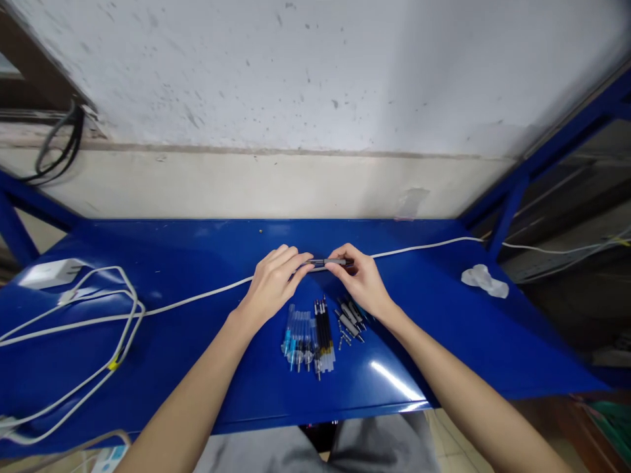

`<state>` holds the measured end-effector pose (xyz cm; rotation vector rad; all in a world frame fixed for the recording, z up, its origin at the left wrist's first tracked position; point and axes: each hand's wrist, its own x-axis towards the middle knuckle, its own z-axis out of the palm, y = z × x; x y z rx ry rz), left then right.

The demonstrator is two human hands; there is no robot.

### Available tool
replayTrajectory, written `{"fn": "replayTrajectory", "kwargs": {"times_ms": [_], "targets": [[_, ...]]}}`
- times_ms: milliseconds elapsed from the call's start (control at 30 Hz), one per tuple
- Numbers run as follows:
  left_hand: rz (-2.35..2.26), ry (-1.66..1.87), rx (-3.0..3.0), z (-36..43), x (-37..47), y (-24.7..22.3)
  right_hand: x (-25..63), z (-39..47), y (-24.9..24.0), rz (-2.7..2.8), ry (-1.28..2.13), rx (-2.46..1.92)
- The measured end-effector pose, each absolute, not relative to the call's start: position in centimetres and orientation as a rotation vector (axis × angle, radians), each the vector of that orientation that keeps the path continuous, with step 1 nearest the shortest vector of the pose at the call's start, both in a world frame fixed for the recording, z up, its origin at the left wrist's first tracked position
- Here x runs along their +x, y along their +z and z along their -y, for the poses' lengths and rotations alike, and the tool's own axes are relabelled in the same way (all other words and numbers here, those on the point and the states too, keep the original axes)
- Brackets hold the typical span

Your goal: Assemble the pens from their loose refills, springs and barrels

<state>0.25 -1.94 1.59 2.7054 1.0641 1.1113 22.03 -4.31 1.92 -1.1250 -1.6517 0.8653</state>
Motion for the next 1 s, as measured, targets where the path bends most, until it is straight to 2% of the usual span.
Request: {"fn": "replayTrajectory", "kwargs": {"times_ms": [433,733,1000], "targets": [[-1.043,1.132,2.628,1.85,0.47,1.34,22.51,4.39,1.65,1.96,0.493,-1.286],[-1.042,1.174,2.596,1.76,0.19,1.33,22.5,4.51,1.99,2.026,0.512,-1.167],[-1.109,1.038,2.63,1.8,0.14,1.53,22.63,4.32,1.59,1.895,0.464,-1.129]]}}
